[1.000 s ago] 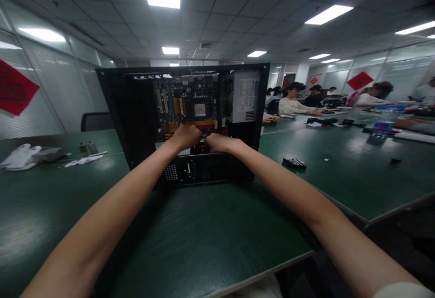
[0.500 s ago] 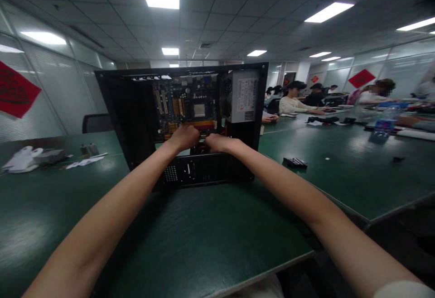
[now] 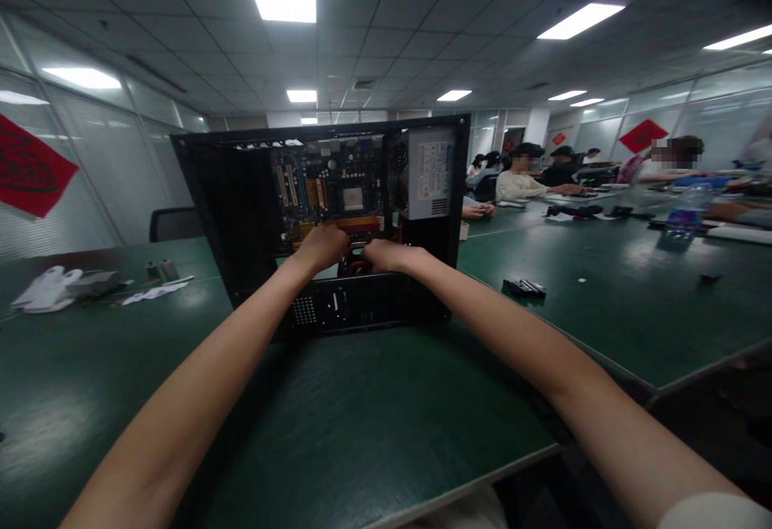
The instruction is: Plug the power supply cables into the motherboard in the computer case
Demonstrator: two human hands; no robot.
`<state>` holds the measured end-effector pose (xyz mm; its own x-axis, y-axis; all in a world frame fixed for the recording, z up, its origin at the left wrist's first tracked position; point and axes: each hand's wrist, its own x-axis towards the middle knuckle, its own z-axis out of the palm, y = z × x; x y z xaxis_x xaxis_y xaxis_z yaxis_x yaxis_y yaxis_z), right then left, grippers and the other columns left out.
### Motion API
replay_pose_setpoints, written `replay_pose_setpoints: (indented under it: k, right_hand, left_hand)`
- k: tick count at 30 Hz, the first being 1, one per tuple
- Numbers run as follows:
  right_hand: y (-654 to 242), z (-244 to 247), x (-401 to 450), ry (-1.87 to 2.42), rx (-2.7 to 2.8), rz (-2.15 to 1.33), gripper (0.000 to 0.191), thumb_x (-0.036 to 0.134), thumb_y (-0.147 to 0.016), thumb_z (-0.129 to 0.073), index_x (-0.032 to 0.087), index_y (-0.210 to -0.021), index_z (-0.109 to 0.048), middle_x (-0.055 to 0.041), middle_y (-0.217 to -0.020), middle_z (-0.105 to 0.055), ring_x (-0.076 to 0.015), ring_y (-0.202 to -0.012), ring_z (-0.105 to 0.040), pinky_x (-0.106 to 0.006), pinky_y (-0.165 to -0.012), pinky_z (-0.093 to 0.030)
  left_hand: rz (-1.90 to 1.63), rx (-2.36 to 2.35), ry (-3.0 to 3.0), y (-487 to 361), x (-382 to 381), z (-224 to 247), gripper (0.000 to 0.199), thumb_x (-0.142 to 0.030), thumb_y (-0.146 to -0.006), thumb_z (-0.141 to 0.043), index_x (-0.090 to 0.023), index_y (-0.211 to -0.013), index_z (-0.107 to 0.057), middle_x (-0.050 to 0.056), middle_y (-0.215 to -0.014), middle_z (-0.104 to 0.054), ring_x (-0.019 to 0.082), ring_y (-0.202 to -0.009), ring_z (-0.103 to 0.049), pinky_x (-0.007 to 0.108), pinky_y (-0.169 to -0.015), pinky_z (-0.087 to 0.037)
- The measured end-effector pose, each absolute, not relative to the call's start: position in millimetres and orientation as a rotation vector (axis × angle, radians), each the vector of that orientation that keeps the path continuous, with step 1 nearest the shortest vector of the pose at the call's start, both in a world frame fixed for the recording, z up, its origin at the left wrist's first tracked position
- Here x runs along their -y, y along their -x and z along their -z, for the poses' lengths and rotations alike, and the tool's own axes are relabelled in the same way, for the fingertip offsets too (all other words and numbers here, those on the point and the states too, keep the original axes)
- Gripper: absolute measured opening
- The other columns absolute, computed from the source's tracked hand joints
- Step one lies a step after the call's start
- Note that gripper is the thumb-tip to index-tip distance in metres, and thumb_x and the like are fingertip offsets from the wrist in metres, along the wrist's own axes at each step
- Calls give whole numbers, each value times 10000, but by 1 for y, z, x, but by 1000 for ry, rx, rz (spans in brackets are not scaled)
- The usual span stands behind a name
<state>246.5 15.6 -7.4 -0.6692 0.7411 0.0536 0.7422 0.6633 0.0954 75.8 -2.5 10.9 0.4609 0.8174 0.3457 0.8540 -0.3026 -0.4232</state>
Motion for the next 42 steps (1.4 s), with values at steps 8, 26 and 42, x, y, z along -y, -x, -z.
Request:
replay_pose_setpoints:
  k: [8, 26, 42]
  right_hand:
    - [-247, 13, -25, 1221, 2872, 191, 335, 265, -884, -684, 115, -1178, -744, -202, -1188, -731, -292, -1044, -715, -271, -765, -511]
    - [-246, 7, -15, 1247, 2863, 158, 375, 237, -889, -682, 90, -1232, -720, -223, -1248, -704, -294, -1080, -704, -268, -765, -498]
    - [-247, 9, -16, 1256, 2865, 160, 345, 243, -893, -666, 85, -1191, -737, -228, -1205, -720, -307, -1065, -711, -279, -758, -509]
  left_hand:
    - [61, 1370, 2208, -83, -5, -7, 347, -227, -946, -496, -74, -1060, -785, 250, -1066, -742, 373, -1005, -722, 441, -847, -570]
    - [63, 1398, 2187, -82, -10, -4, 351, -211, -940, -492, -59, -1081, -776, 254, -1046, -742, 383, -990, -729, 425, -814, -581]
    - [46, 1389, 2211, -85, -8, -5, 363, -223, -971, -474, -60, -1114, -765, 250, -1086, -738, 360, -1035, -720, 406, -859, -570]
